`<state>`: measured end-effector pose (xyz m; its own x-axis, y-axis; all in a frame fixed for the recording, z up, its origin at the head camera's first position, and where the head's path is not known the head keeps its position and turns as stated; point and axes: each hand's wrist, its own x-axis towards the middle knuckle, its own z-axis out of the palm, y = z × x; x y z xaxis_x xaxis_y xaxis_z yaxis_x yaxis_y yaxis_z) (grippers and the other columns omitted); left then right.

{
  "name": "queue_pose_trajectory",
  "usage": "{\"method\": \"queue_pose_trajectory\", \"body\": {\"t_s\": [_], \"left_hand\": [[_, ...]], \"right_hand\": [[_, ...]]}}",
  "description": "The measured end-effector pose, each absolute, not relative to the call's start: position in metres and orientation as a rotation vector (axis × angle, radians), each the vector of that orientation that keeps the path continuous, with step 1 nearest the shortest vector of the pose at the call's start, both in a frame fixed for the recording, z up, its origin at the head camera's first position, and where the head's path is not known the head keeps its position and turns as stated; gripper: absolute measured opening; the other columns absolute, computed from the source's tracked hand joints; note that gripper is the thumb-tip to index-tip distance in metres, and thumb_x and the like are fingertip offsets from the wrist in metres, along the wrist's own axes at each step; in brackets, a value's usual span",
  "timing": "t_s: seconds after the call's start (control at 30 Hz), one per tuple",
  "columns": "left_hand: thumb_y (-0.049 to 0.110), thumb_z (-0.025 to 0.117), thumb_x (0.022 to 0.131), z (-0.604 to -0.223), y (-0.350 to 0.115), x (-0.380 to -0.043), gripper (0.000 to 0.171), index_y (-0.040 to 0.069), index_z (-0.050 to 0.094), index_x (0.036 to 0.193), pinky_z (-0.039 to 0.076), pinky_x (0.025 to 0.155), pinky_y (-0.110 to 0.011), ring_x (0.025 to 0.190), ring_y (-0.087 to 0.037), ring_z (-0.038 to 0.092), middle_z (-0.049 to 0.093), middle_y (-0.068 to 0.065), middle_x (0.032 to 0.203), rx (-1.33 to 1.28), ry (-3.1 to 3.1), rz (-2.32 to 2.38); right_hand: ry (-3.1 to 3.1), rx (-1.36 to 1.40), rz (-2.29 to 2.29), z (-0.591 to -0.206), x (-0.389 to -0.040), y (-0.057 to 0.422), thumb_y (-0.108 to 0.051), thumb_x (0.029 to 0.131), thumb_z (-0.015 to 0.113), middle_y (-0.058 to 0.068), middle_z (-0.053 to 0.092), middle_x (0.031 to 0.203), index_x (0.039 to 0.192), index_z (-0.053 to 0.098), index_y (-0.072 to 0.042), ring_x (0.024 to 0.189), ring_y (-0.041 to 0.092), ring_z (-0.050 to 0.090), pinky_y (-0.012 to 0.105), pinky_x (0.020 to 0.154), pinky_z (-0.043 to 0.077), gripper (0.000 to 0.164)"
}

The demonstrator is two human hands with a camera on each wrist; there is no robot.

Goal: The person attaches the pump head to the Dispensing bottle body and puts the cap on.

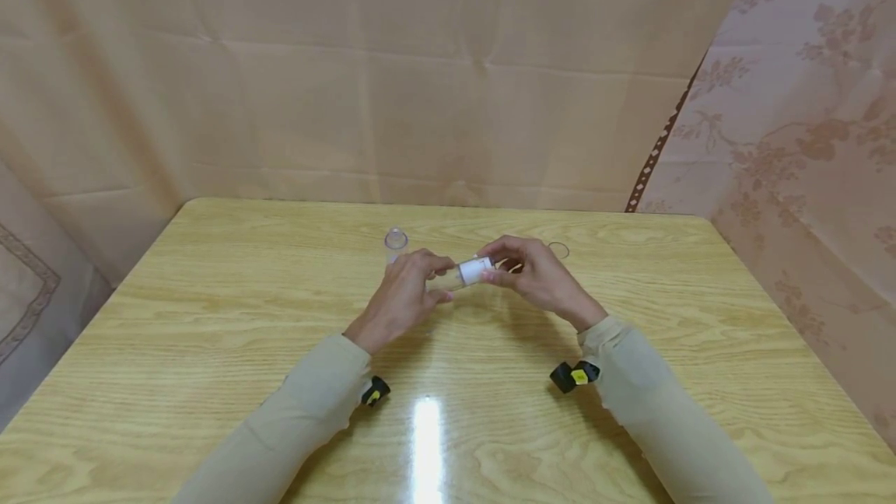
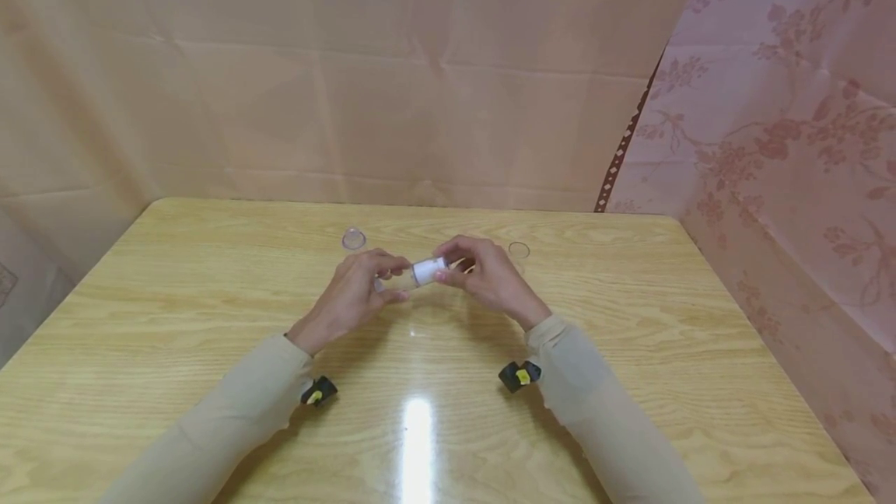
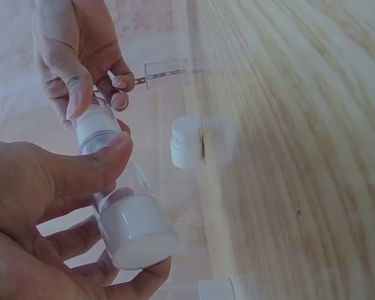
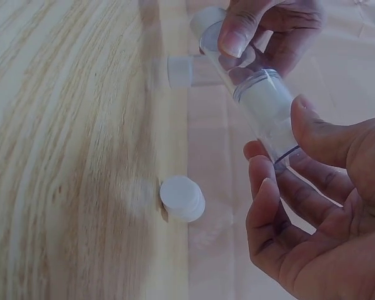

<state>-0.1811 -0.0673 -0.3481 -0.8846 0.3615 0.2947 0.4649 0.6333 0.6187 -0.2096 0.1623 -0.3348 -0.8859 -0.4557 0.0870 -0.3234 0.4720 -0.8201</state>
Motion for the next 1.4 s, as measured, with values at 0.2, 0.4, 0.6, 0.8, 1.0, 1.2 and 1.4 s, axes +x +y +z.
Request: {"method": "queue_pose_trajectory", "body": {"t_s": [0.2, 0.4, 0.6, 0.8, 1.0, 1.2, 1.4], "left_hand": [[0.006, 0.087, 0.079, -0.347, -0.067, -0.182, 0.040, 0.001, 0.074, 0.117, 0.055, 0.081, -0.047, 0.096, -0.031, 0.068, 0.073, -0.016, 0.111, -0.679, -2.707, -1.092], [0.008, 0.087, 0.080, -0.342, -0.067, -0.183, 0.040, 0.003, 0.074, 0.118, 0.056, 0.084, -0.046, 0.099, -0.030, 0.068, 0.073, -0.014, 0.112, -0.625, -2.792, -1.111], [0.010, 0.087, 0.080, -0.339, -0.068, -0.185, 0.038, 0.003, 0.075, 0.116, 0.057, 0.083, -0.043, 0.097, -0.029, 0.069, 0.074, -0.012, 0.109, -0.629, -2.845, -1.082], [0.011, 0.087, 0.080, -0.338, -0.071, -0.186, 0.040, 0.001, 0.074, 0.117, 0.057, 0.086, -0.043, 0.099, -0.030, 0.070, 0.073, -0.013, 0.110, -0.591, -2.859, -1.120], [0.011, 0.086, 0.082, -0.332, -0.078, -0.187, 0.040, 0.000, 0.073, 0.119, 0.057, 0.086, -0.042, 0.100, -0.032, 0.069, 0.072, -0.016, 0.111, -0.569, -2.859, -1.150], [0.010, 0.084, 0.084, -0.327, -0.094, -0.188, 0.039, -0.002, 0.072, 0.118, 0.057, 0.087, -0.044, 0.100, -0.034, 0.069, 0.072, -0.018, 0.110, -0.548, -2.803, -1.245], [0.013, 0.082, 0.087, -0.317, -0.113, -0.188, 0.038, -0.001, 0.072, 0.120, 0.057, 0.087, -0.047, 0.102, -0.033, 0.067, 0.071, -0.017, 0.114, -0.541, -2.754, -1.352]], "right_hand": [[2.577, -0.690, -1.379, -0.334, -0.209, 0.162, -0.008, 0.095, 0.072, 0.014, 0.070, 0.112, 0.118, 0.069, -0.003, 0.091, 0.026, 0.066, 0.038, 0.080, 0.055, 0.024], [2.571, -0.706, -1.357, -0.335, -0.209, 0.162, -0.011, 0.096, 0.071, 0.013, 0.070, 0.111, 0.120, 0.068, -0.003, 0.092, 0.026, 0.066, 0.038, 0.080, 0.055, 0.026], [2.587, -0.739, -1.246, -0.332, -0.209, 0.165, -0.019, 0.098, 0.071, 0.012, 0.067, 0.118, 0.133, 0.062, -0.005, 0.098, 0.025, 0.065, 0.040, 0.083, 0.056, 0.039], [2.618, -0.735, -1.200, -0.325, -0.210, 0.169, -0.025, 0.097, 0.072, 0.011, 0.066, 0.123, 0.139, 0.057, -0.007, 0.104, 0.025, 0.064, 0.044, 0.088, 0.056, 0.048], [2.639, -0.709, -1.198, -0.317, -0.211, 0.173, -0.029, 0.097, 0.071, 0.011, 0.065, 0.123, 0.138, 0.058, -0.007, 0.104, 0.026, 0.064, 0.043, 0.087, 0.056, 0.048], [2.694, -0.711, -1.135, -0.314, -0.211, 0.181, -0.032, 0.097, 0.071, 0.014, 0.065, 0.124, 0.139, 0.057, -0.009, 0.104, 0.026, 0.063, 0.045, 0.089, 0.054, 0.050], [2.757, -0.750, -1.076, -0.317, -0.208, 0.184, -0.027, 0.096, 0.073, 0.012, 0.066, 0.120, 0.137, 0.058, -0.007, 0.101, 0.023, 0.065, 0.042, 0.085, 0.056, 0.048]]}}
